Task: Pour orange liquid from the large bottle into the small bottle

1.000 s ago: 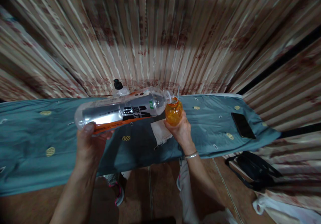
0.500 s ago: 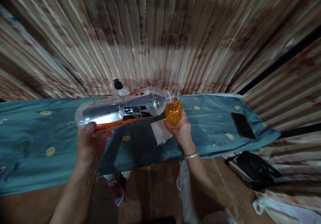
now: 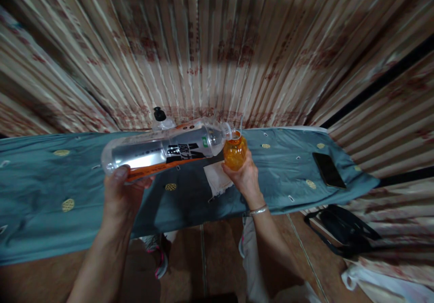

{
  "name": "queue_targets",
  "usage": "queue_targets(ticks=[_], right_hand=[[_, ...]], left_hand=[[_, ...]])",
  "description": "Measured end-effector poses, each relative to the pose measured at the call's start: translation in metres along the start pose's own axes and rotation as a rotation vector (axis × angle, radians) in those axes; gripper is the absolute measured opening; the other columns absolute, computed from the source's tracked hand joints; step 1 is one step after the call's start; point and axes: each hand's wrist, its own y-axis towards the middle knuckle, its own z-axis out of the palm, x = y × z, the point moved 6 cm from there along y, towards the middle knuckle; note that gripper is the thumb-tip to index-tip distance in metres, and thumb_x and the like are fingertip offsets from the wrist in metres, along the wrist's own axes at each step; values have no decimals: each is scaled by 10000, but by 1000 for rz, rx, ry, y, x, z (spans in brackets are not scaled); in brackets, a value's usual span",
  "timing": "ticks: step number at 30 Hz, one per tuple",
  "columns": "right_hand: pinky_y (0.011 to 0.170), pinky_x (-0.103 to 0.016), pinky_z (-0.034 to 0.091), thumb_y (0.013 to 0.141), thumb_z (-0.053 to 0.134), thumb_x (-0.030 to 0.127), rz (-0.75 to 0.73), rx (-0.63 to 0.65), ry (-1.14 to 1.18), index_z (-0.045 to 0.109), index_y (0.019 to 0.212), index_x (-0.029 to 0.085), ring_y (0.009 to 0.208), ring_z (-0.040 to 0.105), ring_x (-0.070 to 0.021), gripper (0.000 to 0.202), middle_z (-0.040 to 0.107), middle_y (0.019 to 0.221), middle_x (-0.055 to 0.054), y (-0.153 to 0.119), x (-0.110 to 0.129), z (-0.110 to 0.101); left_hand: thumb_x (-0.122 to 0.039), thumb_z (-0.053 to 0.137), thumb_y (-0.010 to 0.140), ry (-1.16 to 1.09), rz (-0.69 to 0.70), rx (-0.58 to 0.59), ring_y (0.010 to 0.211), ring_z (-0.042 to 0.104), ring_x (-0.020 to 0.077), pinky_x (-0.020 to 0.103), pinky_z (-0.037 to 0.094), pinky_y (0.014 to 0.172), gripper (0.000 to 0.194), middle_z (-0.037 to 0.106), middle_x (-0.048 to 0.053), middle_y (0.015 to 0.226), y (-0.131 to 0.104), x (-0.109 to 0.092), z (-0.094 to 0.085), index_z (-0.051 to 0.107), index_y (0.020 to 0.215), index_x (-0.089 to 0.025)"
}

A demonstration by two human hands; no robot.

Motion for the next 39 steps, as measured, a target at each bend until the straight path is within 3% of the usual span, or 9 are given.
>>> queue_targets(ticks=[5, 13, 24, 39], right_hand=[[793, -428, 591, 624, 791, 591, 10, -12, -21, 505, 1326, 169, 961, 751, -344, 867, 758, 1107, -150, 0, -2, 1], [819, -435, 592, 624, 787, 587, 13, -1, 3, 507, 1332, 167, 982, 748, -346, 870, 756, 1117, -151, 0, -2, 1], [829, -444, 590, 600, 799, 555, 35, -16, 5, 521, 1329, 167, 988, 745, -350, 872, 758, 1119, -149, 0, 1, -2], [816, -434, 595, 626, 781, 569, 3, 1, -2, 502, 1316, 178, 987, 746, -344, 841, 748, 1125, -151, 1, 0, 0]], left_hand=[[-406, 866, 575, 2, 6, -14, 486, 587, 156, 244, 390, 357, 533, 654, -11, 742, 0, -1, 1, 613, 1010, -227], [-416, 842, 652, -2, 34, 40, 518, 605, 167, 253, 404, 376, 492, 658, -11, 751, 1, 2, -3, 616, 1052, -238], [-413, 854, 614, -32, 14, 18, 503, 596, 165, 251, 403, 361, 481, 662, -7, 754, 0, 2, -1, 631, 997, -225], [-406, 830, 620, 21, 24, 3, 489, 590, 160, 244, 395, 353, 532, 646, -8, 752, 1, 0, -1, 619, 1078, -234]])
